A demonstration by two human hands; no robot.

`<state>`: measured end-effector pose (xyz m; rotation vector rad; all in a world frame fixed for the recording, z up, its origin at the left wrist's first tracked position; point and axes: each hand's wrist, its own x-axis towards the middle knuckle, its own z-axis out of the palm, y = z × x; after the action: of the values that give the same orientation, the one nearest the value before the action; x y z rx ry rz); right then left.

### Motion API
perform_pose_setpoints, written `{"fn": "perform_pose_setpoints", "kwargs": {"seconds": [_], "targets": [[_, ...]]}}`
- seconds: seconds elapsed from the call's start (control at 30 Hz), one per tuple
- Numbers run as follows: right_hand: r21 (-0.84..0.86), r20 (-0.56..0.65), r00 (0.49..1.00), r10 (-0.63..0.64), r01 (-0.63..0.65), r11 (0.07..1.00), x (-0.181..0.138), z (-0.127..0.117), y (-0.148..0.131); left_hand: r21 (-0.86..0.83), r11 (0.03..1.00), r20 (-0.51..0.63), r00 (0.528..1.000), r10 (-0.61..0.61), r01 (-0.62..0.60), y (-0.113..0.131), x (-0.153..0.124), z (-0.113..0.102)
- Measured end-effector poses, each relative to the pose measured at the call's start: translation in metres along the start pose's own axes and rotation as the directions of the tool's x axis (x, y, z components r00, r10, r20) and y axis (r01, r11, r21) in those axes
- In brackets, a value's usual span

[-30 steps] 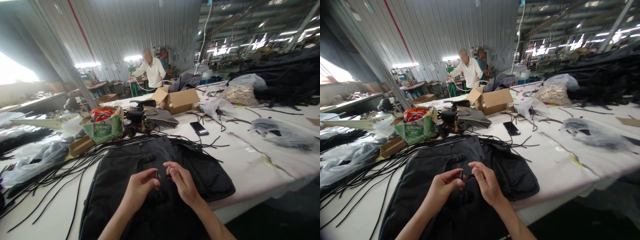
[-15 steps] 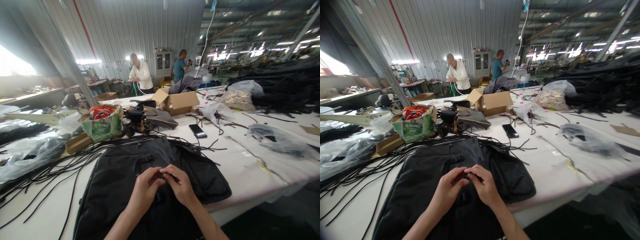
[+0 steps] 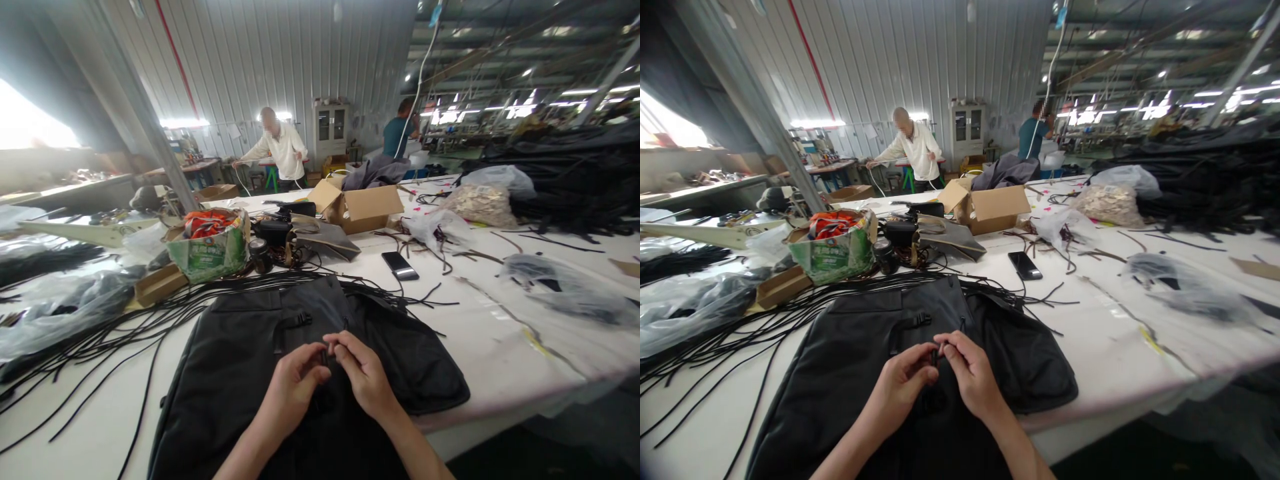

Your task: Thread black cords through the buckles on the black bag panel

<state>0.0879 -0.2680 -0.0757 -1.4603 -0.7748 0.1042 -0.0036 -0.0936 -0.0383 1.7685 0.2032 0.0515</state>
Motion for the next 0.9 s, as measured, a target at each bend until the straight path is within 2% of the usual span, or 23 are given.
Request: {"fn": "perform_pose_setpoints", "kwargs": {"seconds": [0.1, 0.27, 0.4, 0.53, 0.57, 0.63, 0.7, 0.77, 0.8, 0.9], "targets": [[-0.012, 0.01, 1.0, 0.007, -0.007, 1.0, 0.001, -0.004, -0.01, -0.102, 0.994, -0.049, 0.998, -0.049, 0.044, -0.011, -0.005, -0.008], [-0.108, 0.047, 0.991, -0.128, 0.133, 0.985, 0.017, -0.018, -0.031, -0.198, 0.979, -0.134, 0.989, -0.067, 0.039, -0.018, -0.007, -0.018], [-0.035, -0.019, 0.999, -0.029, 0.028, 0.999, 0.035, -0.035, -0.032, -0.196, 0.981, -0.175, 0.984, -0.039, 0.005, -0.013, -0.006, -0.018], [-0.104, -0.084, 0.996, 0.042, -0.051, 0.993, 0.042, -0.054, -0.033, -0.18, 0.983, -0.191, 0.982, -0.011, -0.024, -0.016, -0.005, -0.015], [-0.144, -0.05, 0.998, 0.043, -0.05, 0.988, 0.041, -0.057, -0.036, -0.182, 0.983, -0.192, 0.981, -0.01, -0.026, -0.019, -0.005, -0.014], [-0.228, 0.109, 0.993, 0.048, -0.022, 0.973, 0.038, -0.062, -0.044, -0.192, 0.981, -0.186, 0.983, -0.009, -0.027, -0.025, -0.004, -0.012], [-0.269, 0.324, 0.943, 0.074, 0.017, 0.963, 0.033, -0.062, -0.051, -0.199, 0.98, -0.176, 0.984, -0.006, -0.03, -0.03, -0.004, -0.01], [-0.26, 0.458, 0.885, 0.08, 0.047, 0.964, 0.028, -0.059, -0.055, -0.2, 0.979, -0.173, 0.985, -0.002, -0.033, -0.031, -0.004, -0.009], [-0.258, 0.468, 0.88, 0.073, 0.057, 0.965, 0.026, -0.057, -0.054, -0.2, 0.979, -0.173, 0.985, -0.001, -0.035, -0.03, -0.004, -0.01], [-0.275, 0.389, 0.92, 0.038, 0.077, 0.958, 0.025, -0.051, -0.049, -0.212, 0.976, -0.175, 0.985, 0.007, -0.045, -0.025, -0.006, -0.015]]}}
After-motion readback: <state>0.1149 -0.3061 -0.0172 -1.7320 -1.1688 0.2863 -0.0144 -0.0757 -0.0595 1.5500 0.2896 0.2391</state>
